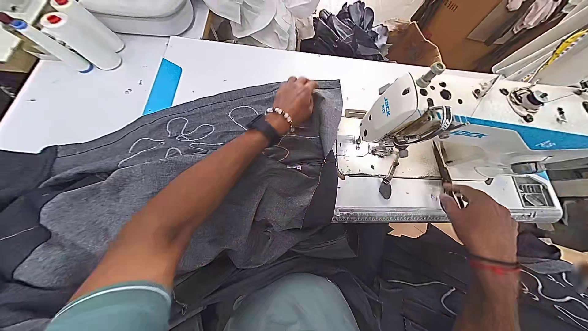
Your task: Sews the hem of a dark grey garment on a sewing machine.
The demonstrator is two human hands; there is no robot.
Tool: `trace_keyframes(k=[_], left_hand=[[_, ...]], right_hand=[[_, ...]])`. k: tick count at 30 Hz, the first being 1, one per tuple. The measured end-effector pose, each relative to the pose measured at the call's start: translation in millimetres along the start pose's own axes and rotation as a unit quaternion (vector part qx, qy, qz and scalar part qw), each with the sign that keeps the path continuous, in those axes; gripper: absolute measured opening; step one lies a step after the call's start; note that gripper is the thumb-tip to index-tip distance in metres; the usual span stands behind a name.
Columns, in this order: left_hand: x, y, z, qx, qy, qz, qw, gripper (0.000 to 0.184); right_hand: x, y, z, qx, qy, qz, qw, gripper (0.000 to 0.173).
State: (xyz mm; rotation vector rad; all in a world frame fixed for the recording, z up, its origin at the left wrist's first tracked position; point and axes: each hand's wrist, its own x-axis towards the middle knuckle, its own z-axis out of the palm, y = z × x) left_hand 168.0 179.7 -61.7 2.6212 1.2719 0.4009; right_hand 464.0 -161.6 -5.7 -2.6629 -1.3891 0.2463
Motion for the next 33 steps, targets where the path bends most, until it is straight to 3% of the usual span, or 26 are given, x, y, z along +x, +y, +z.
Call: trace_keyframes(k=[3,5,6,7,9,10,12,13,15,16,17,19,21,24,28,30,31,32,33], left_hand=[[40.9,-7.4,8.7,0.015,0.044,-0.081,0.996,0.035],[58.2,-20.7,24.6,0.016,0.034,-0.113,0.993,0.047],[64.4,-29.6,30.9,0.017,0.036,-0.114,0.993,0.056],[65.9,-37.9,37.2,0.022,0.049,-0.108,0.993,0.063],[59.6,-50.3,44.9,0.027,0.065,-0.102,0.992,0.072],[54.4,-55.4,41.6,0.021,0.066,-0.1,0.993,0.074],[26.2,-52.6,37.6,-0.007,0.041,-0.105,0.994,0.075],[8.9,-46.3,35.7,-0.018,0.037,-0.102,0.994,0.074],[-34.1,-32.5,34.3,-0.027,0.04,-0.088,0.995,0.065],[-59.7,-25.5,34.2,-0.032,0.039,-0.072,0.996,0.06],[-85.2,-17.1,33.1,-0.042,0.034,-0.05,0.997,0.054],[-122.7,-0.3,31.6,-0.058,0.033,-0.032,0.997,0.046],[-147.1,8.8,36.7,-0.071,0.033,-0.018,0.997,0.046],[-171.2,23.6,41.5,-0.094,0.021,0.026,0.995,0.048],[-181.3,31.2,41.8,-0.098,0.021,0.048,0.994,0.044],[-176.0,31.4,43.3,-0.106,0.026,0.044,0.993,0.044],[-176.0,32.1,44.4,-0.112,0.026,0.041,0.993,0.043],[-177.0,32.3,44.4,-0.119,0.022,0.041,0.992,0.041],[-174.7,32.8,44.4,-0.128,0.021,0.045,0.99,0.04]], right_hand=[[-55.4,-94.0,31.1,0.082,0.048,-0.115,0.989,0.052],[-90.2,-152.3,85.2,0.045,0.035,-0.163,0.985,0.079],[-98.7,-170.4,116.7,0.029,0.056,-0.177,0.982,0.081],[-102.7,-176.8,145.1,0.055,0.107,-0.193,0.974,0.068],[-106.2,-163.8,166.1,0.277,0.171,-0.198,0.925,0.026],[-107.9,-152.0,160.8,0.428,0.155,-0.156,0.877,0.017],[-121.3,-122.6,149.1,0.617,0.11,0.019,0.779,0.021],[-126.4,-108.2,150.0,0.607,0.099,0.082,0.784,0.025],[-133.7,-84.0,165.5,0.346,-0.004,0.074,0.935,0.029],[-131.8,-83.1,171.8,0.18,-0.131,0.046,0.974,0.03],[-124.3,-93.9,176.7,0.049,-0.266,0.03,0.962,0.033],[-106.8,-125.5,195.7,-0.053,-0.357,-0.011,0.933,0.033],[-95.9,-135.3,215.1,0.007,-0.36,-0.069,0.93,0.038],[-62.7,-144.6,178.5,0.094,-0.496,-0.059,0.861,0.048],[-83.4,-164.9,186.4,0.028,-0.499,-0.15,0.853,0.04],[-88.0,-159.2,140.7,0.001,-0.502,-0.215,0.838,0.036],[-89.7,-146.8,115.8,0.028,-0.45,-0.239,0.86,0.031],[-92.7,-134.0,97.8,0.093,-0.343,-0.234,0.905,0.029],[-89.3,-124.6,90.3,0.168,-0.185,-0.204,0.946,0.029]])
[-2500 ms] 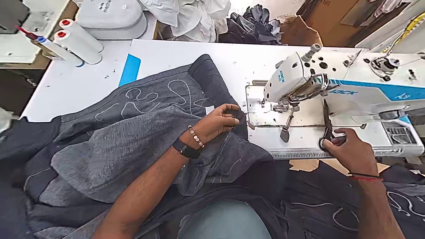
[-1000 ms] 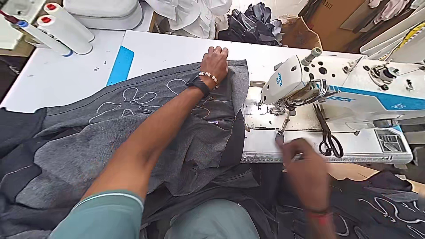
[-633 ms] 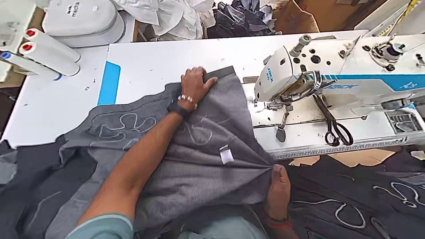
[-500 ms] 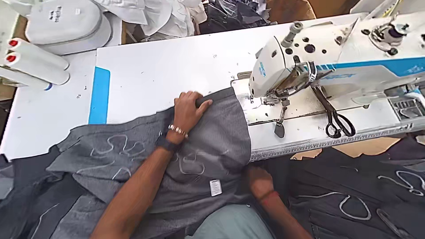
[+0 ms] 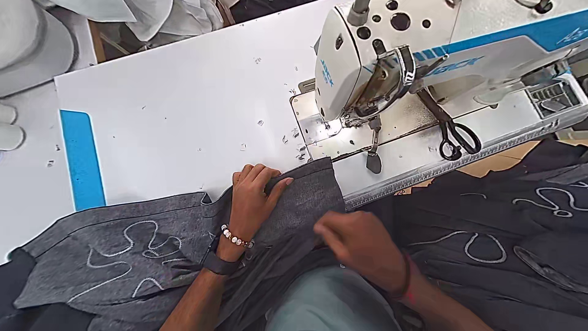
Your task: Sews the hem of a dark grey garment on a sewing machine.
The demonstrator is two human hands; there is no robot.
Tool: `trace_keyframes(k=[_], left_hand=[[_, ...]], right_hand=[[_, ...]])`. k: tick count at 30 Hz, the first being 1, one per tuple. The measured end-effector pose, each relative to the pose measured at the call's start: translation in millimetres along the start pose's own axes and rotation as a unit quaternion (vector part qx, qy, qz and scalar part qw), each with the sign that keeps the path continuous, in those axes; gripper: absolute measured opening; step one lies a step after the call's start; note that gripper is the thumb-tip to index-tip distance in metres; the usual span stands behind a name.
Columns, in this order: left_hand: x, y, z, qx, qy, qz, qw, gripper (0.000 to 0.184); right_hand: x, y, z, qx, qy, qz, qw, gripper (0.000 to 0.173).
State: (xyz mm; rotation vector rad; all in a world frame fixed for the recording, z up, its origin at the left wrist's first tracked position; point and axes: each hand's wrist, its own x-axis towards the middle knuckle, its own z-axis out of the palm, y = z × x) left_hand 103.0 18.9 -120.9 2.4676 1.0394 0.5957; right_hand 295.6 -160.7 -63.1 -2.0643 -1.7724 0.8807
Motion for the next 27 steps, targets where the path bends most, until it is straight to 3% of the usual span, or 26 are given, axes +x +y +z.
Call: trace_keyframes(k=[1,2,3,5,8,11,13,18,23,27], left_hand=[[3.3,0.6,0.6,-0.01,0.004,0.005,1.0,0.039],[3.4,1.9,1.0,-0.02,0.005,0.008,1.0,0.039],[2.3,3.5,1.2,-0.026,0.004,0.01,1.0,0.038],[3.9,4.5,0.7,-0.03,0.006,0.014,0.999,0.038],[7.4,10.1,-2.4,-0.004,-0.006,0.004,1.0,0.038],[23.3,37.4,-8.3,0.037,-0.062,-0.002,0.997,0.043],[39.2,57.6,-5.4,0.002,-0.091,0.023,0.996,0.044],[61.4,73.4,18.8,-0.131,-0.085,0.033,0.987,0.017],[51.4,80.7,25.9,-0.108,-0.018,0.041,0.993,0.019],[47.1,83.4,31.7,-0.057,0.013,0.064,0.996,0.022]], right_hand=[[8.7,7.1,-9.2,0.024,0.147,0.012,0.989,0.027],[21.2,15.9,-15.4,0.031,0.235,0.03,0.971,0.027],[34.5,25.9,-17.8,0.053,0.271,0.046,0.96,0.033],[60.4,42.0,-13.9,0.127,0.284,0.052,0.949,0.038],[73.3,43.9,-4.5,0.191,0.303,0.054,0.932,0.016],[69.5,44.7,-3.2,0.202,0.301,0.043,0.931,0.019],[67.4,45.0,-3.9,0.218,0.305,0.024,0.927,0.019],[65.9,45.6,-5.4,0.25,0.358,0.041,0.899,0.013],[70.9,43.1,3.9,0.103,0.45,0.007,0.887,0.01],[69.8,38.4,5.6,-0.028,0.457,-0.013,0.889,0.012]])
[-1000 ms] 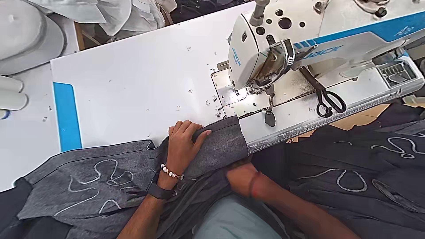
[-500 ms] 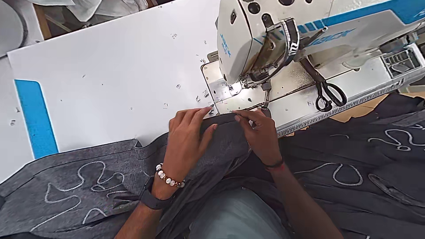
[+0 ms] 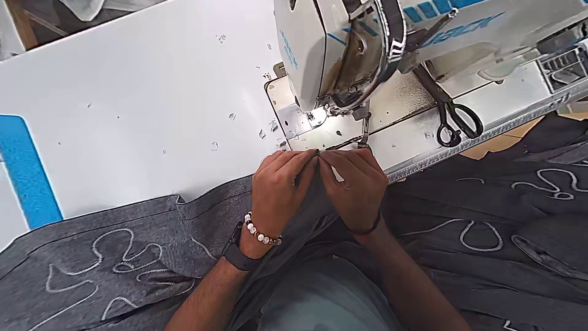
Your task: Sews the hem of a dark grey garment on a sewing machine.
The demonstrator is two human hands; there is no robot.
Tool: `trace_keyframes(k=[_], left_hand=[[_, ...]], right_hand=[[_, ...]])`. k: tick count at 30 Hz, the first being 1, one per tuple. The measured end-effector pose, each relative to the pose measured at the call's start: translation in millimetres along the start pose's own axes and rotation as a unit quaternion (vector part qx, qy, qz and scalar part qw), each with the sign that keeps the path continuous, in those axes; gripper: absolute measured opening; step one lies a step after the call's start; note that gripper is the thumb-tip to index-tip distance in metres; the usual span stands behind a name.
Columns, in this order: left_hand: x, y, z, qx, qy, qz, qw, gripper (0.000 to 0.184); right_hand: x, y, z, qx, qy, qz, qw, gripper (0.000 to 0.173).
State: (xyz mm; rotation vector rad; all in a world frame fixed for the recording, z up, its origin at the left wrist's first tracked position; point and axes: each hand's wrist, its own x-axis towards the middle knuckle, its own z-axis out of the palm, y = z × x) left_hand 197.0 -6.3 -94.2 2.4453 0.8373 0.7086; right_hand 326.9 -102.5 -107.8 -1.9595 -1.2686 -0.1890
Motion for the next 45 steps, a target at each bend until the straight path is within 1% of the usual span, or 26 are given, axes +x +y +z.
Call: trace_keyframes(k=[3,4,6,8,9,11,13,15,17,19,21,23,24,29,31,33,36,38,39,40,42,45], left_hand=[[1.3,-0.8,4.4,-0.006,0.018,-0.019,1.0,0.02],[2.5,-1.7,5.4,-0.018,0.02,-0.031,0.999,0.019],[5.0,-3.4,5.4,-0.062,0.016,-0.06,0.996,0.017],[7.1,-3.7,5.1,-0.096,0.013,-0.072,0.993,0.017],[6.9,-3.1,4.6,-0.103,0.012,-0.072,0.992,0.017],[7.7,-2.7,2.9,-0.103,0.012,-0.06,0.993,0.017],[7.6,-1.2,-0.7,-0.098,0.003,-0.053,0.994,0.017],[7.9,2.1,-5.7,-0.089,-0.01,-0.068,0.994,0.017],[8.3,6.9,-12.0,-0.063,-0.041,-0.105,0.992,0.019],[10.3,10.6,-15.8,-0.036,-0.069,-0.134,0.988,0.018],[11.3,10.5,-14.3,-0.025,-0.063,-0.123,0.99,0.018],[10.4,10.6,-11.5,-0.02,-0.047,-0.096,0.994,0.019],[10.7,10.9,-10.8,-0.021,-0.042,-0.083,0.995,0.02],[12.0,10.7,-9.7,-0.016,-0.04,-0.051,0.998,0.022],[14.2,7.2,-8.9,-0.021,-0.036,-0.053,0.998,0.021],[17.7,3.2,-8.9,-0.033,-0.039,-0.075,0.996,0.02],[24.8,-2.4,-11.0,-0.071,-0.059,-0.13,0.987,0.02],[30.3,-3.5,-13.9,-0.109,-0.077,-0.164,0.977,0.023],[34.2,-4.4,-15.2,-0.116,-0.086,-0.173,0.974,0.025],[36.9,-5.8,-15.9,-0.117,-0.092,-0.171,0.974,0.028],[38.4,-11.0,-15.6,-0.093,-0.092,-0.139,0.982,0.03],[36.3,-23.0,-6.1,-0.012,-0.065,-0.038,0.997,0.02]], right_hand=[[0.1,-2.9,-4.4,0.008,-0.028,-0.008,1.0,0.015],[0.9,-3.1,-5.7,0.033,-0.04,0.006,0.999,0.017],[3.9,0.6,-9.1,0.118,-0.07,0.069,0.988,0.019],[13.0,7.8,-14.5,0.204,-0.127,0.159,0.958,0.018],[18.2,10.8,-17.6,0.242,-0.16,0.19,0.938,0.017],[26.4,15.2,-21.3,0.282,-0.199,0.209,0.915,0.014],[28.4,14.4,-22.4,0.295,-0.203,0.217,0.908,0.012],[28.1,10.4,-19.9,0.301,-0.185,0.228,0.907,0.008],[22.8,4.8,-12.5,0.266,-0.145,0.228,0.925,0.007],[15.3,0.7,-3.3,0.185,-0.095,0.205,0.956,0.007],[9.2,-1.2,6.1,0.097,-0.032,0.135,0.986,0.008],[6.3,-2.4,9.7,0.035,0.021,0.057,0.998,0.008],[6.9,-3.1,8.5,0.007,0.029,0.031,0.999,0.009],[9.2,-5.8,-3.0,-0.062,-0.012,-0.039,0.997,0.012],[9.7,-6.2,-6.1,-0.065,-0.033,-0.048,0.996,0.013],[9.7,-6.4,-7.6,-0.058,-0.055,-0.047,0.996,0.016],[7.4,-5.5,-4.0,-0.019,-0.069,-0.01,0.997,0.019],[9.1,-3.9,0.0,0.023,-0.07,0.055,0.996,0.015],[12.4,-3.1,3.0,0.028,-0.073,0.086,0.993,0.012],[15.6,-2.4,6.7,0.02,-0.072,0.099,0.992,0.012],[20.3,0.3,16.1,-0.022,-0.066,0.076,0.995,0.013],[24.8,4.7,26.4,-0.086,-0.063,0.01,0.994,0.017]])
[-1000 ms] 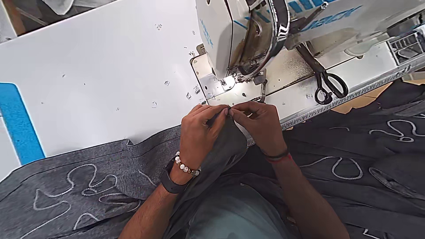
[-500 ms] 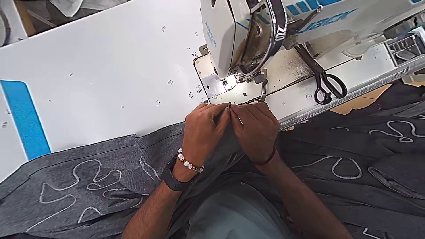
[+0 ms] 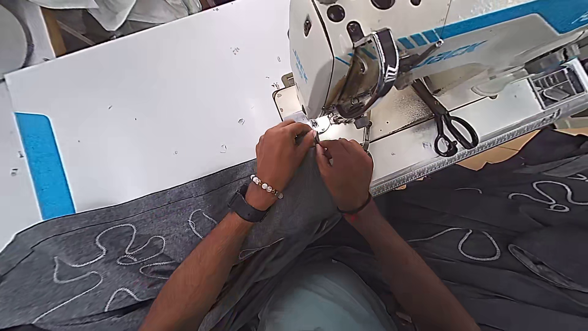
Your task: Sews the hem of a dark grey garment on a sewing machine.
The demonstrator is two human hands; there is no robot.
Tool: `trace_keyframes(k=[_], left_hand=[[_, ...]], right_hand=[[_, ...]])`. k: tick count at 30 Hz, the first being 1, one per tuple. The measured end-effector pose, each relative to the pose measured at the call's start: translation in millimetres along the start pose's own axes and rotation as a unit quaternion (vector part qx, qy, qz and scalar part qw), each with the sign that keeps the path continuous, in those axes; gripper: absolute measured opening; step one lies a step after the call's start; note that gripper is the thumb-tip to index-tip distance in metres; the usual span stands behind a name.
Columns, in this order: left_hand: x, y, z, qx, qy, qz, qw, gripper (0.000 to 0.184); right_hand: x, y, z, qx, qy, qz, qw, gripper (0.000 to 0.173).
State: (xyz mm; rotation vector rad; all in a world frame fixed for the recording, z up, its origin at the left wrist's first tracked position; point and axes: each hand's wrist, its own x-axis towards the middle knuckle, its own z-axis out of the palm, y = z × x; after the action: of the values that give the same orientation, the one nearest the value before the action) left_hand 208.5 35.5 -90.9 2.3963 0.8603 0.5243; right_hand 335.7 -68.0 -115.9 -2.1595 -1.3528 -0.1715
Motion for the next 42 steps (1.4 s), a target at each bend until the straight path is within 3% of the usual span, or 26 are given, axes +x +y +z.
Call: trace_keyframes(k=[6,14,23,26,29,33,37,42], left_hand=[[9.2,-6.2,12.3,0.1,0.04,0.14,0.984,0.014],[-8.1,-31.4,9.3,0.17,-0.029,0.171,0.97,0.038],[17.4,-38.6,3.0,0.183,-0.031,0.194,0.963,0.038],[15.1,-38.5,2.0,0.178,-0.029,0.21,0.961,0.037],[17.1,-37.1,0.5,0.176,-0.029,0.222,0.959,0.036],[14.9,-35.7,1.8,0.206,-0.026,0.202,0.957,0.039],[17.4,-33.5,4.1,0.22,-0.016,0.18,0.959,0.039],[14.4,-34.5,4.5,0.2,-0.017,0.196,0.96,0.039]], right_hand=[[-4.1,-4.8,-5.3,-0.092,-0.048,-0.057,0.993,0.023],[-16.0,3.9,-5.9,-0.084,-0.063,-0.064,0.992,0.035],[8.9,3.7,-0.7,-0.102,-0.075,-0.054,0.99,0.036],[10.6,6.2,-17.1,-0.076,-0.146,-0.042,0.985,0.039],[24.0,36.6,-63.4,-0.005,-0.206,0.009,0.978,0.028],[58.5,127.1,-126.1,-0.129,-0.061,0.115,0.983,0.037],[84.5,188.5,-115.0,-0.255,-0.006,0.147,0.956,0.039],[51.8,196.6,-90.4,-0.213,-0.027,0.136,0.967,0.038]])
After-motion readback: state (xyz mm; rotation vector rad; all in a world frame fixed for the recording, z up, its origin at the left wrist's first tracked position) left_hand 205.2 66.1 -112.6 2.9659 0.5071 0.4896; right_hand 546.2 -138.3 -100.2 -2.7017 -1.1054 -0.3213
